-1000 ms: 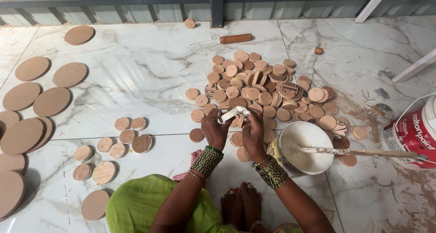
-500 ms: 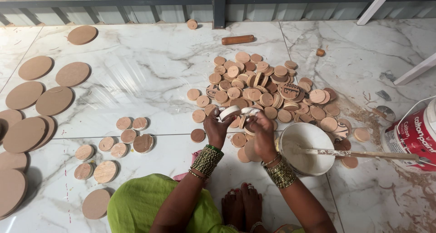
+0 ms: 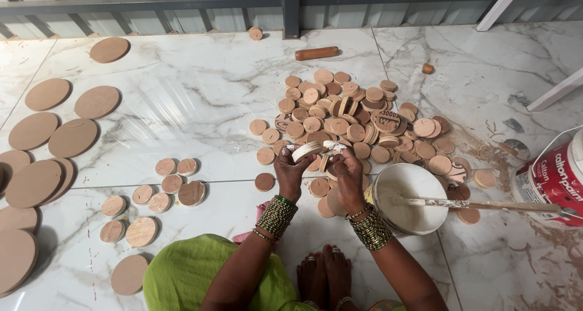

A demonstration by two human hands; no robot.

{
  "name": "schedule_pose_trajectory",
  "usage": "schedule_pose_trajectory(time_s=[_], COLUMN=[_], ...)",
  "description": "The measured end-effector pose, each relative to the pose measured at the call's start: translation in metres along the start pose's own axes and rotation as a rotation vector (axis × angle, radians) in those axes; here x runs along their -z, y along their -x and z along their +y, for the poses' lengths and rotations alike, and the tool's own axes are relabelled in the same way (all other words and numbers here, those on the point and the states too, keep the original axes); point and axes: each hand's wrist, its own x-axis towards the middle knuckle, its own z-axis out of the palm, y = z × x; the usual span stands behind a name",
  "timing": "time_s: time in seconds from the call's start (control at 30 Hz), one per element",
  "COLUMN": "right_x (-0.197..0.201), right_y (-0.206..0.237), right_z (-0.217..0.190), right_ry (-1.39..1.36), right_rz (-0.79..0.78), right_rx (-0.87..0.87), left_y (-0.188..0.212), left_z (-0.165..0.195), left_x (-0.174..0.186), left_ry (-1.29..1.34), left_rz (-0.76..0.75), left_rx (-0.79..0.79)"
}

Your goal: The person sits on the floor applying white paste from a bucket onto small round wooden discs one at a time, spreading the paste over each disc with a small applicator and setting treated discs aside. The person occasionally reaches into the bucket to reload paste and continues across the pile of discs.

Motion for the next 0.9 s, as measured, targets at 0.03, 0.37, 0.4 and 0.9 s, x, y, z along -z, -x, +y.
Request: schedule_pose_trajectory(time_s=[0.03, 0.37, 0.4, 0.9], right_x=[-0.001, -0.048, -0.054, -0.049], right_y=[0.0, 0.027, 0.031, 0.029], right_z=[0.0, -0.059, -0.065, -0.076], right_ry=[0.058, 0.862, 1.002, 1.281], right_rz=[0.011, 0.043, 0.06, 0.15], right_rx=[0.012, 0.541, 0.64, 0.619], left_y=[0.0, 0.003, 0.002, 0.006], left_z=[0.0, 0.003, 0.002, 0.0], left_x=[0.0, 0.001, 0.001, -0.004], left_ry=[0.013, -0.354, -0.343, -0.315], left_rz=[-0.006, 0.08, 0.082, 0.051], left_rx=[-0.002, -0.029, -0.037, -0.045])
